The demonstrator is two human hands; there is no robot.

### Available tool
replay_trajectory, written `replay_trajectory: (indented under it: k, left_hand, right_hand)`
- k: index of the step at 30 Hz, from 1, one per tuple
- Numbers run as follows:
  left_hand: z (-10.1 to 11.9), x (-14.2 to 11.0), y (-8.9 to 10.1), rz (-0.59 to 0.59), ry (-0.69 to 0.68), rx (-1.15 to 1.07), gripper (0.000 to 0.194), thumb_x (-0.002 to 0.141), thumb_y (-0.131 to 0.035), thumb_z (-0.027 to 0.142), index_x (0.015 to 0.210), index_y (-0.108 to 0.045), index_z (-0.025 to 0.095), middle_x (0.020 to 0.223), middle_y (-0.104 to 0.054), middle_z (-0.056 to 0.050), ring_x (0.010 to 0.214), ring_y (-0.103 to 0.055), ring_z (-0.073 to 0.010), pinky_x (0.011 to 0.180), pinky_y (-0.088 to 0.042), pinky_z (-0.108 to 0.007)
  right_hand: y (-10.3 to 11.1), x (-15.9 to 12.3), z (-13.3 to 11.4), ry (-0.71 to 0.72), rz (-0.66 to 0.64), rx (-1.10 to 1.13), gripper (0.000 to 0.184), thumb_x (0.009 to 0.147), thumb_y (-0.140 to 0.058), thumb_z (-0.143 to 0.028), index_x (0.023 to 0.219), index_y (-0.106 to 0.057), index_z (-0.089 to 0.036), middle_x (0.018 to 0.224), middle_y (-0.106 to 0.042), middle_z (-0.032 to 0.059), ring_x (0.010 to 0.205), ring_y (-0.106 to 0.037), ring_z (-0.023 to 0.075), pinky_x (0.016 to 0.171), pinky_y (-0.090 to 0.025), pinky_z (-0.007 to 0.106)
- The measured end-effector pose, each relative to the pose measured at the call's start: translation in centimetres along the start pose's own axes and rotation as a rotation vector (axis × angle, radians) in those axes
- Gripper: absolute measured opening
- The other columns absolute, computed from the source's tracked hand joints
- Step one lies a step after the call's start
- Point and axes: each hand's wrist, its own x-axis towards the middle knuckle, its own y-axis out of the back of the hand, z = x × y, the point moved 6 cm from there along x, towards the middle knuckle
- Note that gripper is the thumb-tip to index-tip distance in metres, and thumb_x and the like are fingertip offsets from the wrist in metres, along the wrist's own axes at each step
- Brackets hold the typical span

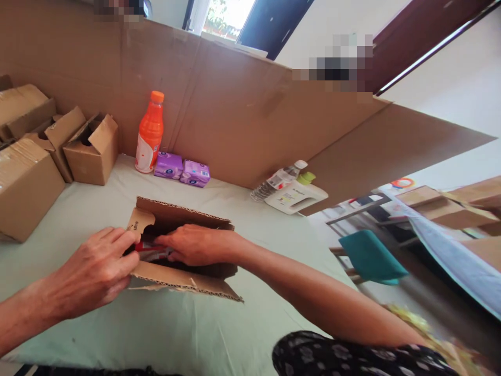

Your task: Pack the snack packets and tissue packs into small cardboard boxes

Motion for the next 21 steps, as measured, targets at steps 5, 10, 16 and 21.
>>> replay_trajectory:
  k: [5,10,16,21]
  left_hand:
    - [-1.3,-1.8,0.0,0.092,0.13,-0.22,0.024,0.089,-0.052,0.005,0.103,-0.064,0.02,0.16,-0.037,-0.013,0.134,-0.055,-0.0301,0.102,-0.055,-0.042]
    - [-2.1,-2.5,-1.5,0.133,0.22,-0.345,0.026,0.092,-0.053,0.011,0.108,-0.066,0.025,0.147,-0.053,-0.008,0.13,-0.06,-0.0241,0.105,-0.056,-0.038]
    - [-2.4,-1.7,-1.7,0.143,0.327,-0.341,0.018,0.092,-0.057,0.026,0.108,-0.065,0.028,0.141,-0.059,-0.007,0.121,-0.065,-0.0252,0.098,-0.059,-0.037]
    - [-3.0,-1.3,-1.6,0.089,0.268,-0.34,0.016,0.095,-0.058,0.029,0.111,-0.06,0.026,0.129,-0.068,-0.007,0.117,-0.067,-0.024,0.096,-0.058,-0.038]
  right_hand:
    - [1.6,-6.2,2.9,-0.183,0.136,0.039,0.039,0.102,-0.052,-0.027,0.139,-0.06,-0.018,0.133,-0.068,0.0127,0.118,-0.066,0.0271,0.096,-0.049,0.037]
    - [-0.6,-9.5,3.7,-0.168,0.23,0.038,0.03,0.1,-0.055,-0.021,0.127,-0.067,-0.014,0.137,-0.065,0.0142,0.123,-0.063,0.0282,0.106,-0.046,0.044]
    - [-1.1,-8.7,2.2,0.051,0.346,0.104,0.023,0.102,-0.05,-0.019,0.106,-0.073,-0.018,0.112,-0.075,0.0079,0.101,-0.07,0.0208,0.094,-0.052,0.036]
    - [-0.1,-14.0,3.9,-0.045,0.879,0.167,0.02,0.103,-0.051,-0.022,0.101,-0.071,-0.019,0.1,-0.077,0.0058,0.096,-0.07,0.018,0.089,-0.053,0.031]
